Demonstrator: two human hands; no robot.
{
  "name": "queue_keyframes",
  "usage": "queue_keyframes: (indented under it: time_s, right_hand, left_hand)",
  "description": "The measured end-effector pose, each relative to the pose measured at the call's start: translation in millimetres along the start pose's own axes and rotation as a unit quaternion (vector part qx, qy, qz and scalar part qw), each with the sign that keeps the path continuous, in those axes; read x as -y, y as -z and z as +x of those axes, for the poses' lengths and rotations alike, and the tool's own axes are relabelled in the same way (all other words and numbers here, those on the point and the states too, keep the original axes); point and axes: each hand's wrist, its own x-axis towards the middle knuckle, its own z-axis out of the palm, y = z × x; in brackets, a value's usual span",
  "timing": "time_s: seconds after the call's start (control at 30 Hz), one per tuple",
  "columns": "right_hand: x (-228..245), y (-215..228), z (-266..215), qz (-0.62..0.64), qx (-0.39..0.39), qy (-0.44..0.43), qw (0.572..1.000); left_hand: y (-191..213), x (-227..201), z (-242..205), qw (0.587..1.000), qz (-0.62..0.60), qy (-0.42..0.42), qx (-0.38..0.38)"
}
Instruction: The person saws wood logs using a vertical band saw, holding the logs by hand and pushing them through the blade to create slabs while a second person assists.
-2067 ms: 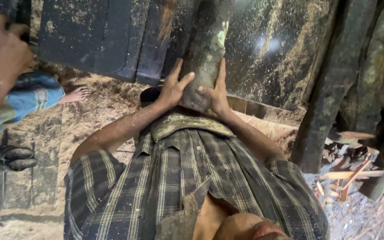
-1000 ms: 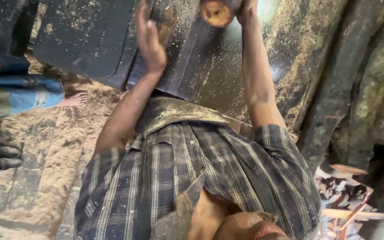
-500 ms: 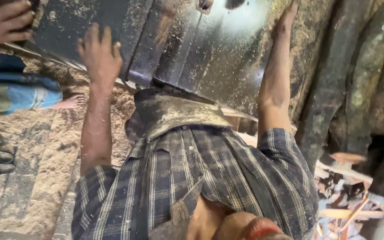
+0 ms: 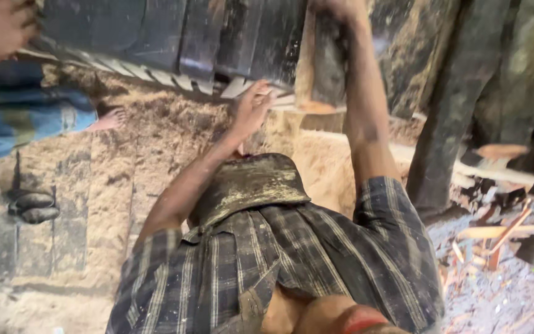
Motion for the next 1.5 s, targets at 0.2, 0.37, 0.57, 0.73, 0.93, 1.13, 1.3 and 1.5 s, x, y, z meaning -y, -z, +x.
queue_keyframes:
  time_s: [0.2,0.37,0.57,0.73,0.93,1.13,1.3,1.5]
  right_hand:
    - [65,-45,-177,0.022,0.025,-0.061,0.998]
    - [124,-88,-359,0.122,0.039,0.019,0.992]
    - [186,-148,-457,0.171,0.019,0.017,0.985]
    - [219,-166,-435,0.199,0.041,0.003,0.979]
    - [235,-142,-376,0.273,0.064,-0.058,0.958]
    - [240,-128,-313,0.253,0.066,-0.077,0.962]
    - [234,-120,-263,0.273,0.064,-0.070,0.957]
    - [224,-107,-189,0.236,0.040,-0.087,0.967]
  left_hand:
    - [-34,137,-67,0.914,-0.295,0.264,0.091]
    - [11,202,-241,0.922,-0.296,0.248,0.031]
    - [65,204,-350,0.885,-0.395,0.246,-0.021]
    - [110,219,-335,0.894,-0.373,0.249,-0.019]
    - [114,201,-289,0.922,-0.286,0.262,-0.005]
    - [107,208,-231,0.935,-0.250,0.250,-0.003]
    - [97,208,-186,0.920,-0.303,0.247,-0.032]
    - [93,165,-99,0.935,-0.313,0.163,-0.032]
